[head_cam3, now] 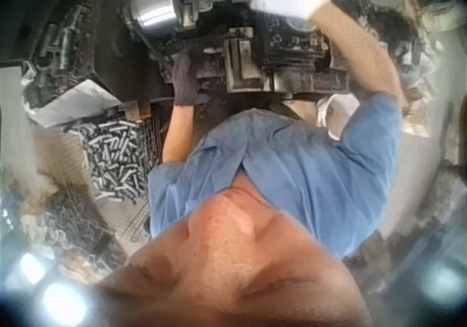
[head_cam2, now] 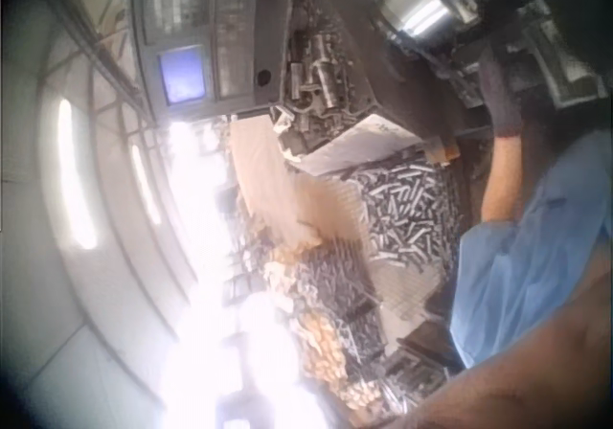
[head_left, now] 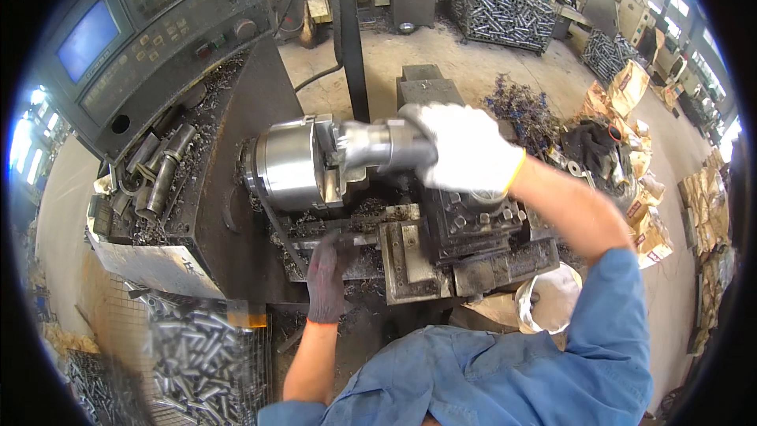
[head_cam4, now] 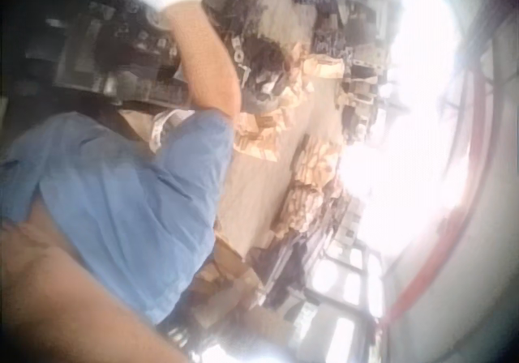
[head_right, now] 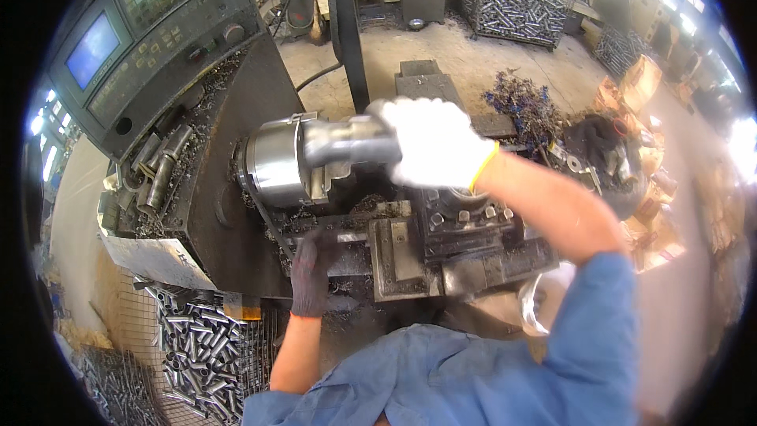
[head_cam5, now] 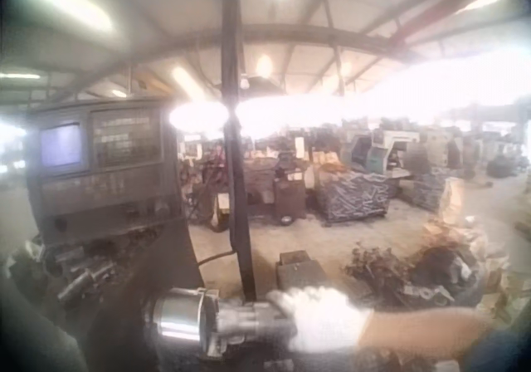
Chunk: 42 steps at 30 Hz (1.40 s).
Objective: The person repeatedly loads hollow metal cylinders into a lathe chuck, secures them, and removes them after machining. The person then places the finished parts into a wire basket. The cycle repeats throughout the clip.
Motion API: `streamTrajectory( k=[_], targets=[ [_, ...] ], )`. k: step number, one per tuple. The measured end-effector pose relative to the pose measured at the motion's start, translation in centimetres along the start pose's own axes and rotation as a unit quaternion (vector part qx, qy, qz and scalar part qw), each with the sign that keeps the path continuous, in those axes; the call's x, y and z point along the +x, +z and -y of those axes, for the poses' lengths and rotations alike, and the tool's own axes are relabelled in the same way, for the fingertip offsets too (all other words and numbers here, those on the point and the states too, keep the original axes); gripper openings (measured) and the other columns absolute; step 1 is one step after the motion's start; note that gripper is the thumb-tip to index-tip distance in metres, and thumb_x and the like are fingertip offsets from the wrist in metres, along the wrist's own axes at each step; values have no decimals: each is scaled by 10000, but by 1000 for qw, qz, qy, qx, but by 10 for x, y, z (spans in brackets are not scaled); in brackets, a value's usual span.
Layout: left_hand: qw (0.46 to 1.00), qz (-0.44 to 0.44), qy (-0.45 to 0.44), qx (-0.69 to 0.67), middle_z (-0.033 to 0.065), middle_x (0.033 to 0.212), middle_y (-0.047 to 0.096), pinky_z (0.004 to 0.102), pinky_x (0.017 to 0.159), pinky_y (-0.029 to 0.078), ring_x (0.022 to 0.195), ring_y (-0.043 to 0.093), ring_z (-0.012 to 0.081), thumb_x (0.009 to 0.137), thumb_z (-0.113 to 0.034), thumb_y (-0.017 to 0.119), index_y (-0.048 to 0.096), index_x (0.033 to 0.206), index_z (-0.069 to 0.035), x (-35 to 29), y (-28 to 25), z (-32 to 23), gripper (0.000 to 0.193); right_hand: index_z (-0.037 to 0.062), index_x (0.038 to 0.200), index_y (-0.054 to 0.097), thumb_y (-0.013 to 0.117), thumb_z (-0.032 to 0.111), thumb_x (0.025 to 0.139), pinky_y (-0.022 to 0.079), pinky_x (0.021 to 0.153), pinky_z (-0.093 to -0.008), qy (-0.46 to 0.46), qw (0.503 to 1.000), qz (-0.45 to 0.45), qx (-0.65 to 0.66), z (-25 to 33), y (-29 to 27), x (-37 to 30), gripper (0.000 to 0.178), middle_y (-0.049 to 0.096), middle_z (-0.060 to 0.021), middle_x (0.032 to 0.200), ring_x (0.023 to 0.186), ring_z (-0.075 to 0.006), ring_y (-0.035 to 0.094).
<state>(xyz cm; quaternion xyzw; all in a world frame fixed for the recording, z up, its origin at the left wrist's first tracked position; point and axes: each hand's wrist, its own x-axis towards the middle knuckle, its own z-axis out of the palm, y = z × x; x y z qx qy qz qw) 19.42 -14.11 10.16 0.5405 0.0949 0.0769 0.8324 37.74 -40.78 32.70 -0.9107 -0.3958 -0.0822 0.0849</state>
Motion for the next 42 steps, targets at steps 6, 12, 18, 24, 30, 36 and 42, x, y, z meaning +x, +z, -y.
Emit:
streamTrajectory(
  k=[6, 12, 18, 24, 30, 36, 42],
  targets=[
    [928, -89, 81, 352, 115, 1260, 712, 483, 989, 577, 1159, 705, 320, 1060, -455, 671, 652, 1346, -26, -83, -77, 50, 516, 80, 1215, 716, 781, 212, 836, 629, 847, -466, -30, 952, 212, -220, -85, 59, 69, 407, 779, -155, 1052, 974, -342, 782],
    [935, -327, -7, -135, 101, 1097, 726, 468, 865, 564, 1011, 698, 303, 1056, -545, 625, 708, 1163, -87, -147, -153, 76, 478, -10, 1288, 648, 875, 358, 703, 585, 939, -479, 25, 945, 324, 39, -88, 130, 102, 728, 765, -248, 1138, 1077, -413, 735],
    [888, -431, 0, -161, 87, 977, 697, 499, 843, 543, 908, 663, 328, 1044, -654, 556, 676, 1090, -115, -145, -202, 38, 554, -14, 1171, 762, 868, 434, 743, 587, 895, -441, 2, 948, 295, 122, -98, 133, 108, 629, 787, -244, 1075, 995, -343, 773],
    [879, -342, -32, -331, -60, 770, 546, 233, 540, 404, 639, 498, 61, 1058, -511, 600, 635, 941, -185, -148, -214, 9, 349, 18, 1390, 637, 839, 281, 698, 595, 880, -481, 20, 953, 218, 210, -83, 141, 105, 767, 773, -240, 1114, 1029, -407, 750],
    [851, -516, 61, 78, 16, 904, 647, 327, 679, 494, 786, 599, 149, 1078, -450, 575, 692, 1074, -60, -144, -228, 39, 407, 10, 1536, 519, 792, 280, 815, 537, 1110, -432, 25, 980, 162, 110, -65, 116, 101, 817, 674, -240, 1430, 1306, -371, 669],
    [784, -538, 94, 295, 240, 1450, 630, 406, 1167, 472, 1381, 596, 336, 1068, -313, 678, 524, 1513, 46, -154, -187, 2, 592, 29, 1415, 637, 717, 192, 925, 588, 1023, -425, 72, 970, 6, 231, -7, 22, -9, 522, 743, -212, 1293, 1151, -343, 744],
    [568, -321, 434, 622, 238, 1438, 632, 564, 1208, 423, 1358, 591, 407, 924, -104, 722, 592, 1414, 44, -55, -76, -135, 528, -18, 1191, 759, 793, 260, 888, 610, 946, -398, 9, 916, -47, 397, 57, 26, -124, 414, 796, -170, 1148, 1045, -281, 776]
  ],
)
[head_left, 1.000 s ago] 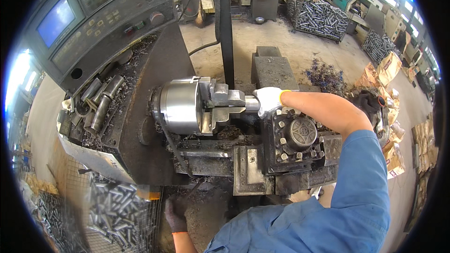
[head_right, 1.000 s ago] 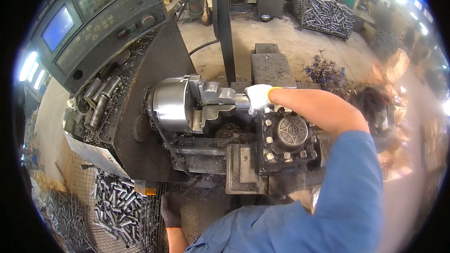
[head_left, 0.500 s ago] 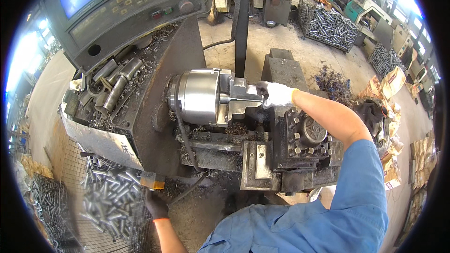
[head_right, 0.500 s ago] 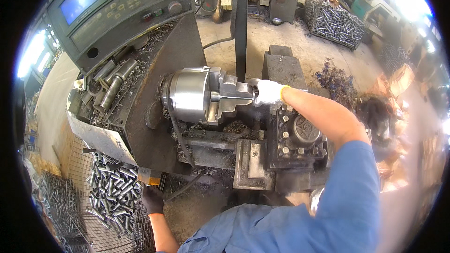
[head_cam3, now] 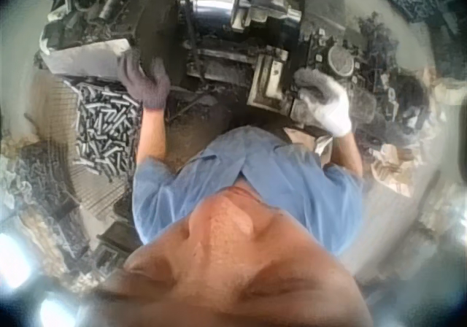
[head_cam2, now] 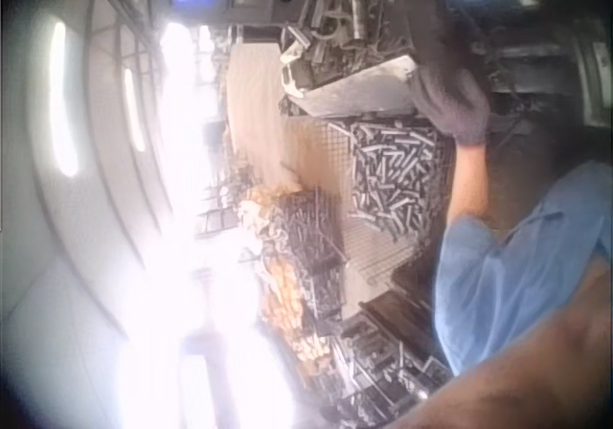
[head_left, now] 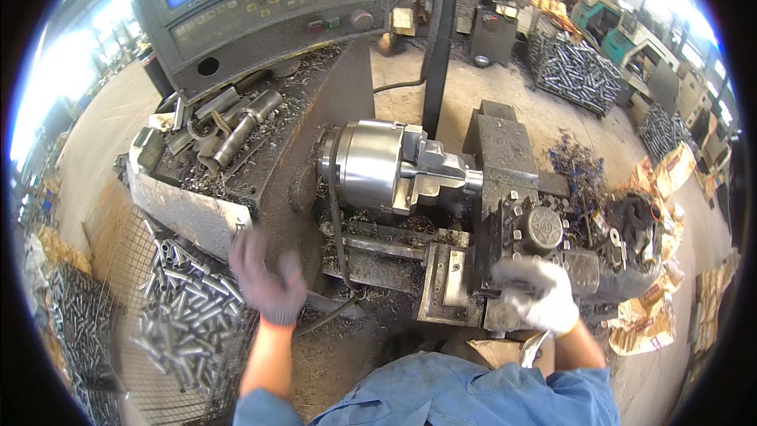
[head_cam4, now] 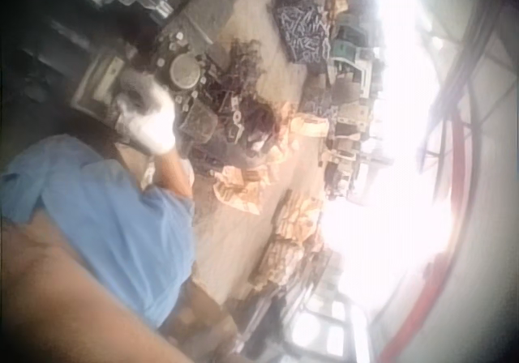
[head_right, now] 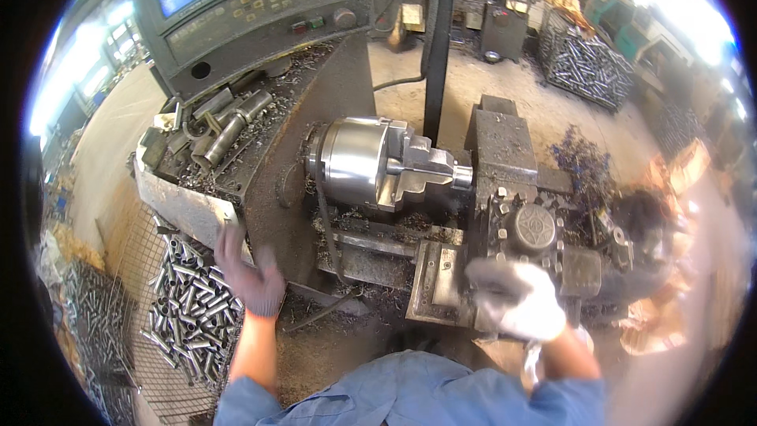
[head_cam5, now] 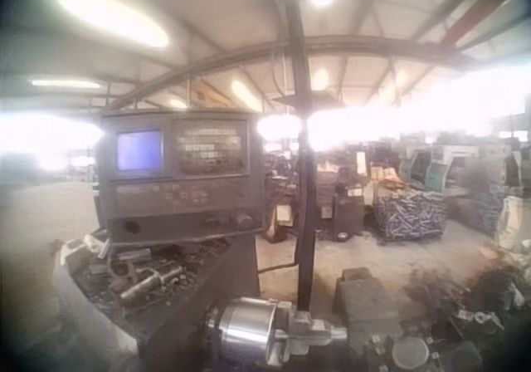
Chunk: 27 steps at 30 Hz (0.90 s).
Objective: The person repeatedly loads hollow metal cylinders into a lathe chuck, secures them, and removes them after machining. The person then places the finished parts into a wire basket. The cycle repeats throughout the clip.
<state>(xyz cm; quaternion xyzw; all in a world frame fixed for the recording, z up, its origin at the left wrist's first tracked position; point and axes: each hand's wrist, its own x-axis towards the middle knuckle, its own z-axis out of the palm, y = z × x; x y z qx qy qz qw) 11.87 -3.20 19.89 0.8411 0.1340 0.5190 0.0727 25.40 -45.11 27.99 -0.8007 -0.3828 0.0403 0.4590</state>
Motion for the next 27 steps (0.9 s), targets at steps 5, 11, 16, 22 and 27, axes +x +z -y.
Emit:
streamTrajectory(
  k=[5, 11, 16, 22, 27],
  targets=[
    [993, 80, 42, 78, 230, 1323, 674, 556, 1019, 536, 1217, 656, 454, 999, -261, 670, 383, 1638, -91, 188, 117, -33, 720, -16, 1320, 711, 801, 136, 939, 616, 894, -331, 103, 979, 51, 168, -22, 21, -31, 420, 769, -157, 1179, 1020, -185, 743],
    [926, 288, -59, 237, 223, 1221, 715, 588, 863, 584, 1019, 749, 448, 986, -370, 663, 205, 1705, -229, 291, 181, -51, 863, 13, 1209, 781, 783, 82, 888, 592, 972, -335, 196, 970, 37, 141, -45, 43, -47, 328, 807, -114, 1145, 1057, -185, 758],
    [979, 121, 54, 156, 215, 1241, 726, 577, 883, 581, 1030, 743, 446, 983, -477, 664, 412, 1613, -277, 228, 142, -72, 707, 61, 1291, 746, 793, 142, 941, 618, 922, -368, 152, 964, 157, 154, -75, 71, -44, 363, 789, -134, 1149, 1034, -259, 776],
    [976, 176, 14, 125, 155, 1238, 737, 501, 799, 603, 973, 750, 391, 977, -490, 697, 600, 1461, -246, 82, 26, -64, 550, 11, 1169, 775, 750, 37, 889, 608, 934, -339, 169, 952, 239, 93, -88, 102, -49, 282, 802, -132, 1139, 1027, -237, 780],
    [941, 159, -283, 91, 145, 1141, 751, 449, 864, 591, 1015, 733, 347, 950, -304, 769, 674, 1353, -127, -155, -97, -48, 451, 12, 1150, 785, 745, 39, 890, 612, 872, -324, 59, 947, 312, 44, -92, 137, -51, 265, 810, -128, 1110, 974, -241, 789]
  ],
)
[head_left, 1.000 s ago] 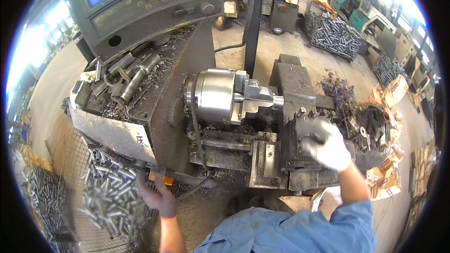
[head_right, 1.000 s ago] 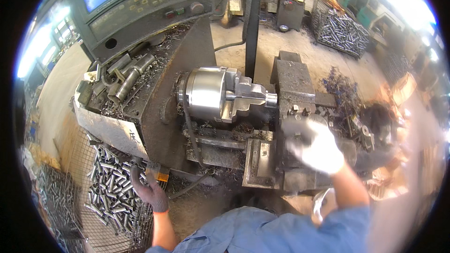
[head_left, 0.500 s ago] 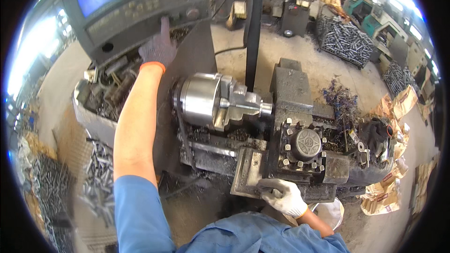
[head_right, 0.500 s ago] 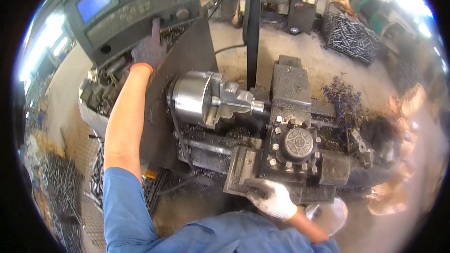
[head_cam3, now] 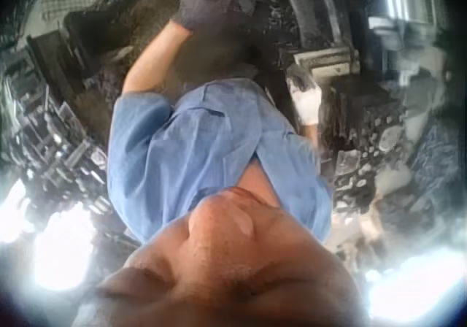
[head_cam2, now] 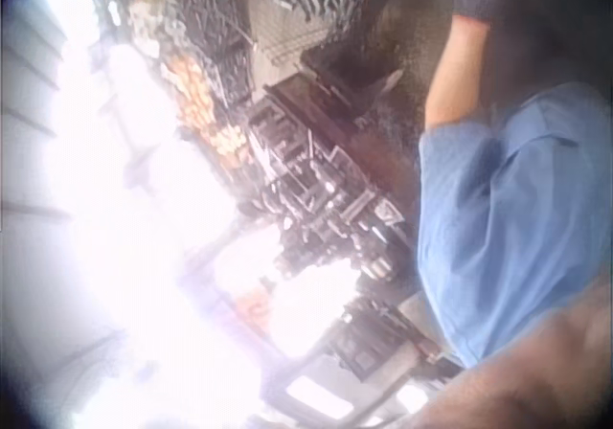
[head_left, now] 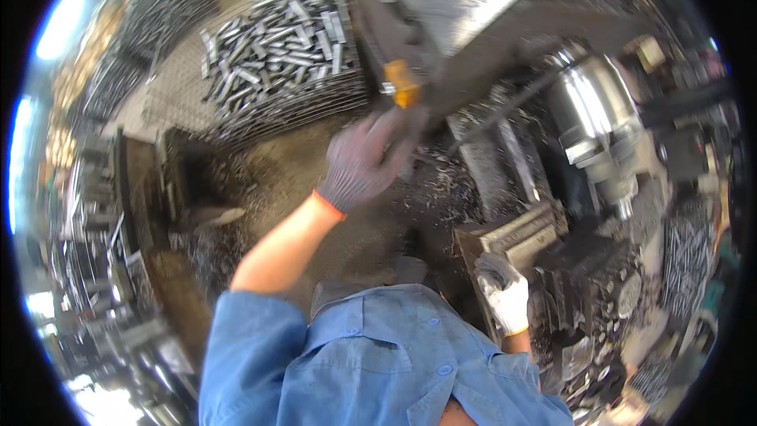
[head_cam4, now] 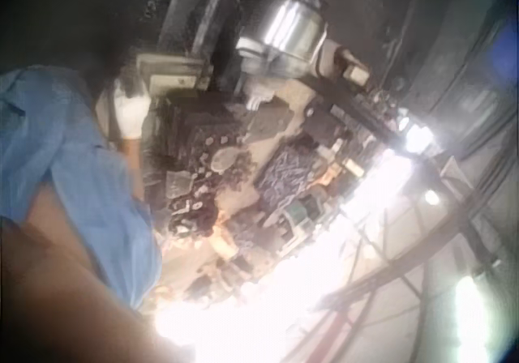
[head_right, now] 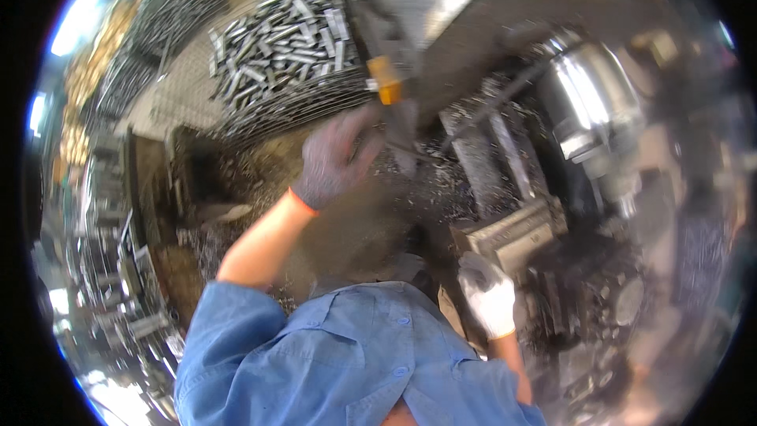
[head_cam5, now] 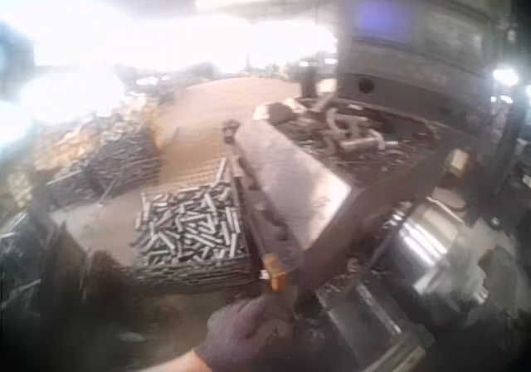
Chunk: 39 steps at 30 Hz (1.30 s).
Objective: The person repeatedly loads hollow metal cylinders into a lathe chuck, secures them, and removes them after machining. The person then places the finished parts into a wire basket. The cycle repeats throughout the clip.
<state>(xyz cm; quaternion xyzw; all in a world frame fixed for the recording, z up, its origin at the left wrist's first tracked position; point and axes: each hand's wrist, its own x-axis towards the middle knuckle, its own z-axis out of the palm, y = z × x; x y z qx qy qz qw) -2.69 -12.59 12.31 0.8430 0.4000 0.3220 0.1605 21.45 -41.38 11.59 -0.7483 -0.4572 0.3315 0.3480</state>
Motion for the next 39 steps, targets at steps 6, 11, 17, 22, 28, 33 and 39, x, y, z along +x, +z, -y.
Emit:
streamTrajectory(
  k=[6, 11, 17, 22, 28, 33, 39],
  targets=[
    [743, 150, -651, -20, 257, 1253, 740, 510, 998, 546, 1198, 690, 451, 971, -518, 629, 735, 1282, -51, -494, -59, 150, 571, -4, 1307, 726, 733, 43, 923, 599, 907, -283, -28, 980, 191, 42, 39, 103, 71, 387, 814, -117, 1146, 996, -156, 769],
    [604, 264, -717, 226, 159, 1314, 749, 431, 1072, 550, 1262, 690, 327, 904, -351, 758, 751, 1278, -127, -847, -113, 82, 437, 0, 1307, 724, 758, 105, 929, 610, 958, -337, -191, 944, 265, -54, 131, 266, 88, 393, 805, -159, 1159, 1051, -217, 781],
    [331, -405, -846, 102, 242, 1265, 745, 439, 1035, 540, 1190, 710, 359, 997, -399, 692, 738, 1268, -14, -918, -134, 7, 472, 3, 1331, 705, 756, 215, 950, 594, 991, -391, -352, 801, 472, -108, 209, 457, 37, 440, 785, -185, 1211, 1115, -308, 761],
    [59, -671, -718, 174, 264, 1221, 733, 444, 1030, 538, 1209, 694, 355, 1054, -350, 644, 688, 1318, 61, -887, -129, -21, 490, 14, 1297, 737, 791, 282, 915, 580, 1012, -363, -427, 712, 517, -208, 233, 554, 28, 470, 782, -174, 1246, 1145, -276, 757],
    [-109, -451, -823, 326, 230, 1437, 609, 442, 1113, 510, 1336, 610, 379, 1089, -385, 605, 590, 1473, 1, -892, -162, -69, 544, 6, 1311, 736, 789, 227, 924, 584, 1004, -346, -423, 652, 588, -224, 291, 626, 27, 449, 800, -156, 1214, 1116, -224, 762],
    [-79, -690, -617, 371, 265, 1482, 605, 488, 1050, 533, 1354, 588, 431, 1137, -486, 486, 579, 1484, -3, -908, -188, -93, 601, 20, 1247, 764, 747, 216, 927, 582, 967, -384, -466, 622, 613, -141, 382, 694, 13, 375, 801, -163, 1179, 1093, -291, 760],
    [-14, -949, -311, 49, -25, 806, 665, 375, 581, 488, 548, 535, 144, 1097, -518, 549, 727, 1067, -207, -957, -181, -130, 360, 9, 1209, 777, 759, 191, 907, 591, 936, -364, -465, 649, 598, -74, 466, 779, 5, 353, 805, -169, 1113, 1033, -258, 774]
  ],
)
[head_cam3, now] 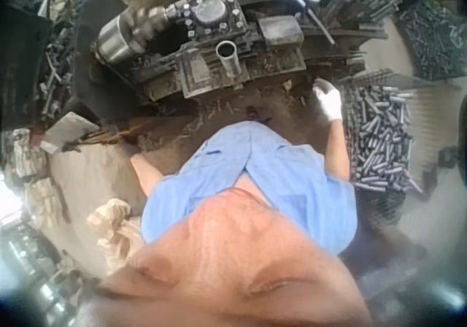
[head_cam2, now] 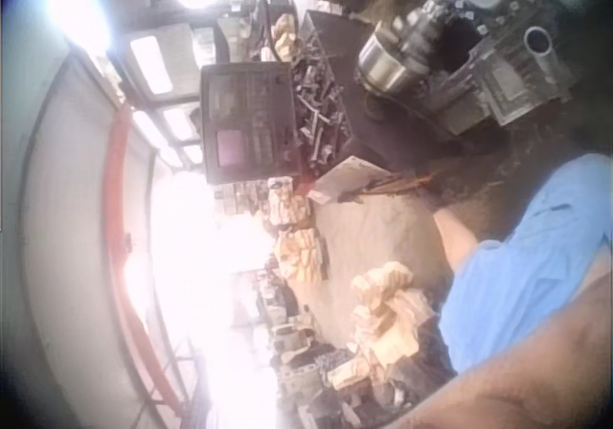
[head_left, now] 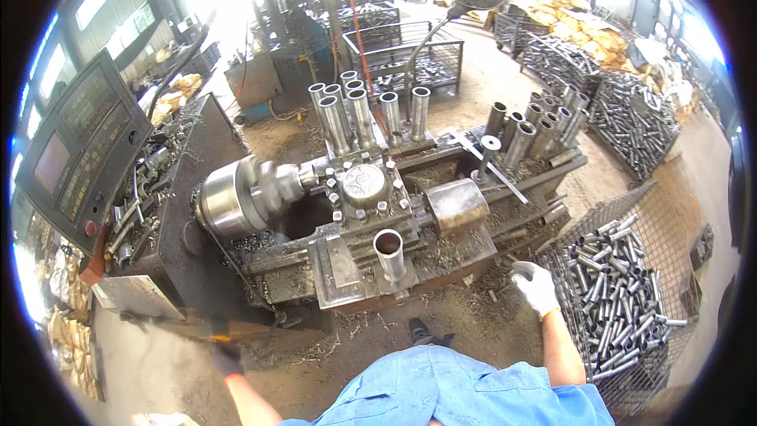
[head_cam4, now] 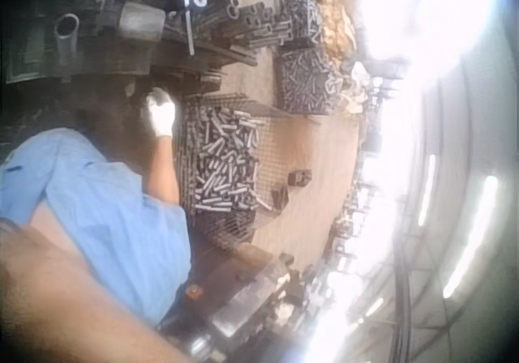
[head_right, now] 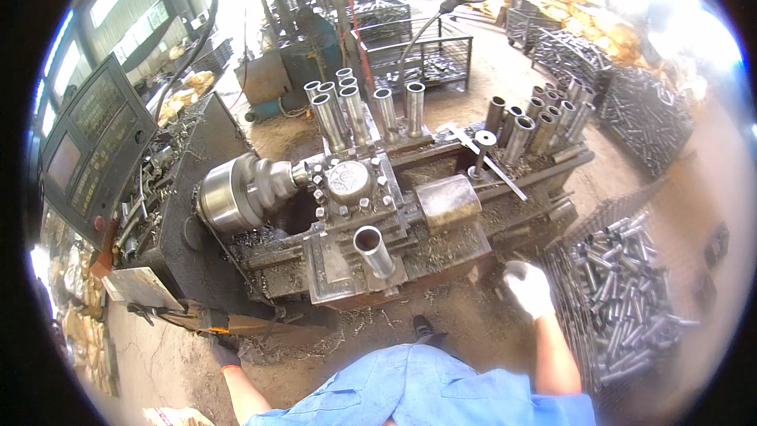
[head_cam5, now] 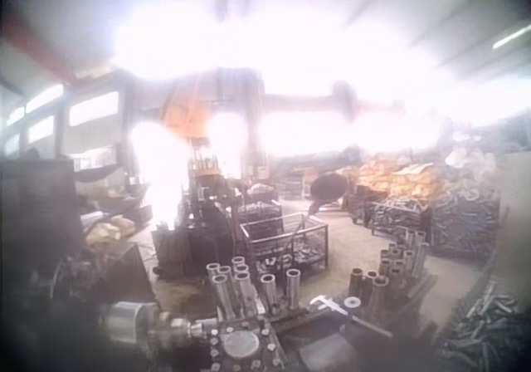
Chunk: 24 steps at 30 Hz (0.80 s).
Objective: The person repeatedly loads hollow metal cylinders into a lathe chuck, secures them, and removes them after machining. The person then places the finished parts into a wire basket. The cycle repeats throughout the clip.
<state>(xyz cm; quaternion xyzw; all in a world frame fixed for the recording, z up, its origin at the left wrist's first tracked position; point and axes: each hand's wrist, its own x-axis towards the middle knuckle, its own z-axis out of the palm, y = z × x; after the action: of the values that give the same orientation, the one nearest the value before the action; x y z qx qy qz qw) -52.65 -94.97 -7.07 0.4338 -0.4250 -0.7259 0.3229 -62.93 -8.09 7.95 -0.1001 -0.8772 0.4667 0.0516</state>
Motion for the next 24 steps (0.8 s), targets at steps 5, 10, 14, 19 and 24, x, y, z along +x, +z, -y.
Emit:
streamTrajectory(
  k=[5, 10, 14, 19, 24],
  targets=[
    [977, 52, -90, -184, -64, 666, 564, 345, 562, 415, 517, 455, 185, 1059, -572, 531, 625, 832, -248, -35, 15, -6, 407, -40, 1308, 712, 751, 106, 918, 576, 959, -336, 25, 996, 23, 81, 27, -9, 78, 418, 800, -149, 1149, 1064, -214, 755],
    [983, -62, 79, 152, 135, 1211, 676, 425, 757, 540, 884, 670, 242, 1043, -494, 602, 618, 1365, -63, -112, 141, 10, 538, -13, 1347, 700, 736, 24, 913, 576, 1006, -322, -69, 990, 65, 103, 107, 2, 157, 437, 788, -141, 1202, 1110, -196, 742],
    [866, 35, 295, 401, 233, 1553, 561, 407, 1156, 411, 1379, 558, 337, 1014, -334, 672, 435, 1592, 26, -104, 260, -28, 721, -19, 1398, 665, 723, 14, 952, 556, 1088, -322, -131, 966, 160, 155, 187, 28, 213, 452, 767, -143, 1271, 1184, -188, 722],
    [893, 155, 217, 363, 188, 1553, 591, 369, 1188, 396, 1411, 556, 314, 959, -129, 662, 439, 1615, 24, -61, 325, -56, 709, 11, 1376, 700, 697, 120, 988, 552, 1076, -321, -263, 933, 231, 82, 255, 90, 291, 403, 764, -140, 1312, 1182, -186, 730],
    [900, 234, 185, 317, 177, 1489, 652, 355, 1145, 440, 1347, 610, 299, 906, -38, 649, 459, 1600, 29, -46, 317, -50, 723, 111, 1467, 652, 727, 255, 855, 520, 1130, -405, -424, 828, 331, -157, 286, 199, 362, 633, 692, -139, 1447, 1303, -292, 679]
  ],
)
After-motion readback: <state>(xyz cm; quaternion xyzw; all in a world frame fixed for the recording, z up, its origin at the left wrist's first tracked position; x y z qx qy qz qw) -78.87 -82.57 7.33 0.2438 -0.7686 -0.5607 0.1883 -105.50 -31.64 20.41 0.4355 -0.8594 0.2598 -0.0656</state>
